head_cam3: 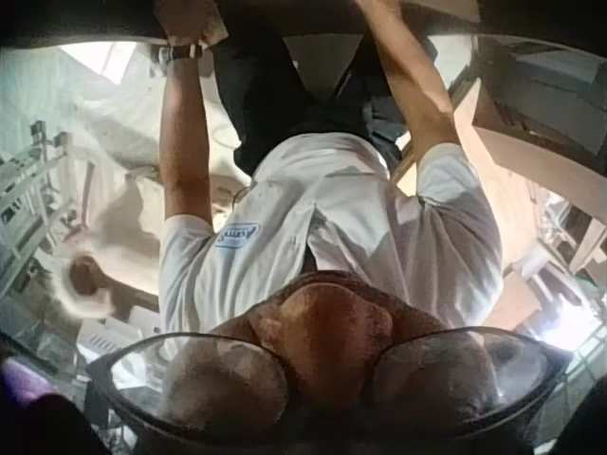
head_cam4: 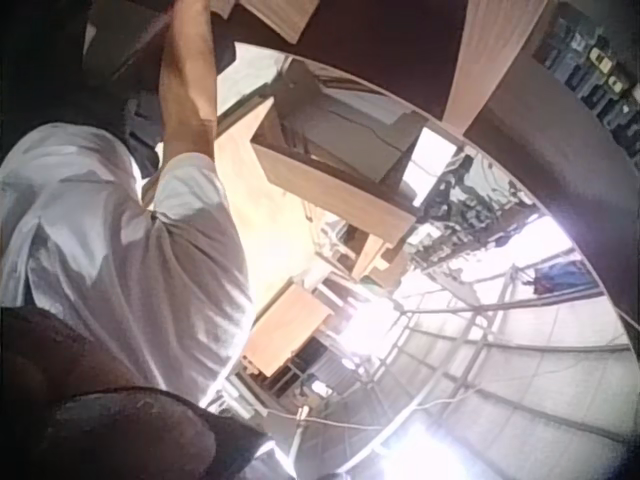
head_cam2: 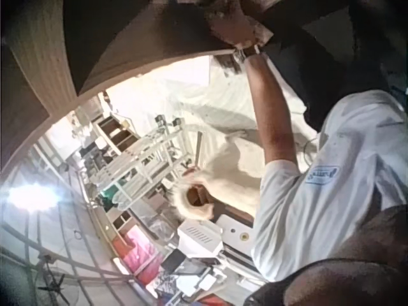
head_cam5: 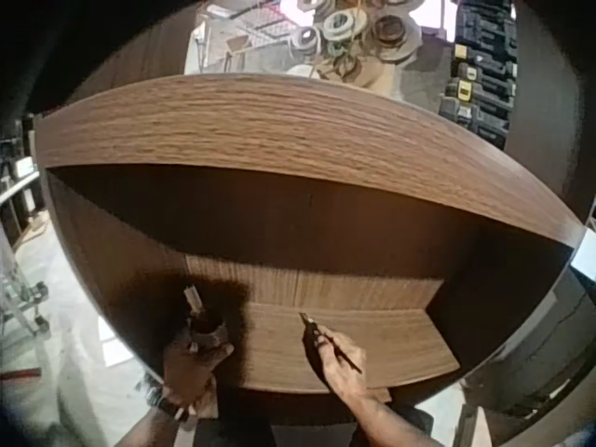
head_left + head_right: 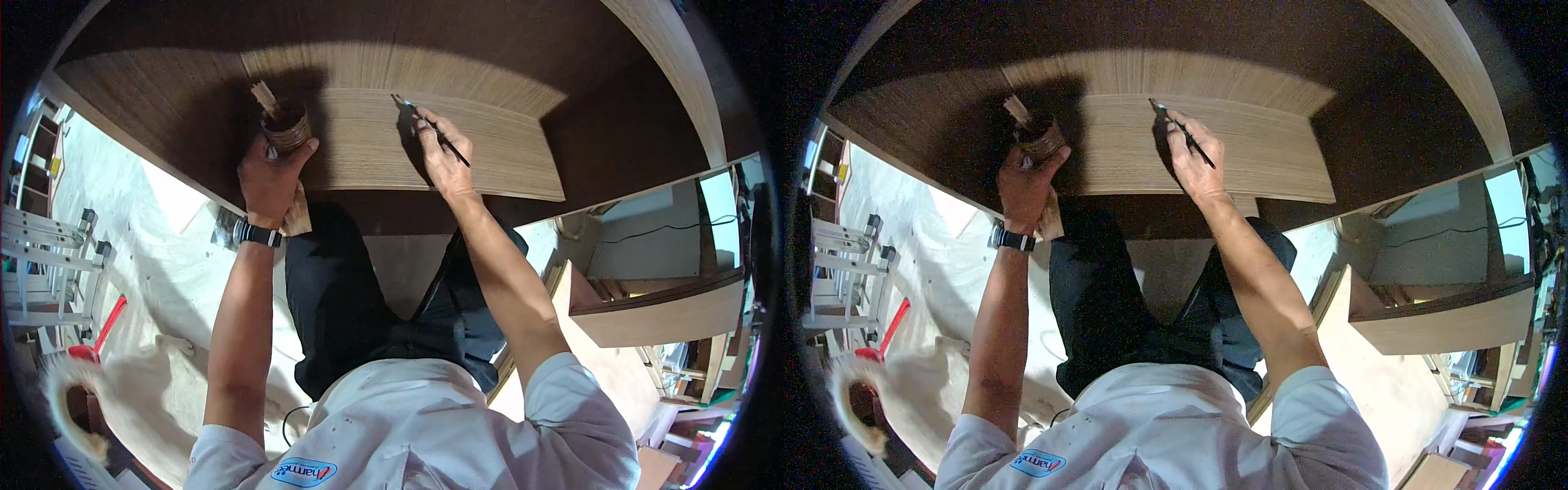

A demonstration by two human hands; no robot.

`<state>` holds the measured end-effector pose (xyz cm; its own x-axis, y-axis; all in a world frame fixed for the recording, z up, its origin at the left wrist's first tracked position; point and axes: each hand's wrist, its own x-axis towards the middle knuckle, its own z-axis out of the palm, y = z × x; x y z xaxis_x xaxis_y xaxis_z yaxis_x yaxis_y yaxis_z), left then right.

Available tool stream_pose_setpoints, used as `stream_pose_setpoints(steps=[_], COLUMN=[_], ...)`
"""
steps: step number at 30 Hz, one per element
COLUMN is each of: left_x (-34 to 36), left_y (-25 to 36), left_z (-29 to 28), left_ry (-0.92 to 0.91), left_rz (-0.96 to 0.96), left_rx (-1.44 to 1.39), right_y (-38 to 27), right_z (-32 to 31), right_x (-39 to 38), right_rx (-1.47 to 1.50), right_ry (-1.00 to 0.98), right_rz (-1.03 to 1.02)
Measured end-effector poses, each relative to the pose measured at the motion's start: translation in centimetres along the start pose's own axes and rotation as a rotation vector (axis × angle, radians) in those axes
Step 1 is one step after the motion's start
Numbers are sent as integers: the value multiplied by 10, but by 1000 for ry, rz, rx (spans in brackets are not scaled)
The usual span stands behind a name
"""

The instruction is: The person applies a liquid finish to the inner surfaces of a wooden shelf unit using a small brush and a cloth.

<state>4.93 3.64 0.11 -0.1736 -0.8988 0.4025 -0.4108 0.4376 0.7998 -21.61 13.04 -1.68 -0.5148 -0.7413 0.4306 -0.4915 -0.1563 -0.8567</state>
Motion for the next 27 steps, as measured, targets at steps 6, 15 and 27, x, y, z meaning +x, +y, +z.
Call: stream_pose_setpoints(steps=[6, 15, 27], left_x=[4, 2, -1], left_y=[-8, -4, -12], left_z=[3, 2, 8], left_ry=[-34, -61, 38], left_rz=[-77, -141, -36], left_rx=[28, 34, 96], right_y=[-4, -12, -14], right_z=[26, 35, 40], right_x=[7, 12, 15], right_rx=[-80, -184, -235], right_ry=[-41, -69, -97], right_rz=[-45, -143, -111])
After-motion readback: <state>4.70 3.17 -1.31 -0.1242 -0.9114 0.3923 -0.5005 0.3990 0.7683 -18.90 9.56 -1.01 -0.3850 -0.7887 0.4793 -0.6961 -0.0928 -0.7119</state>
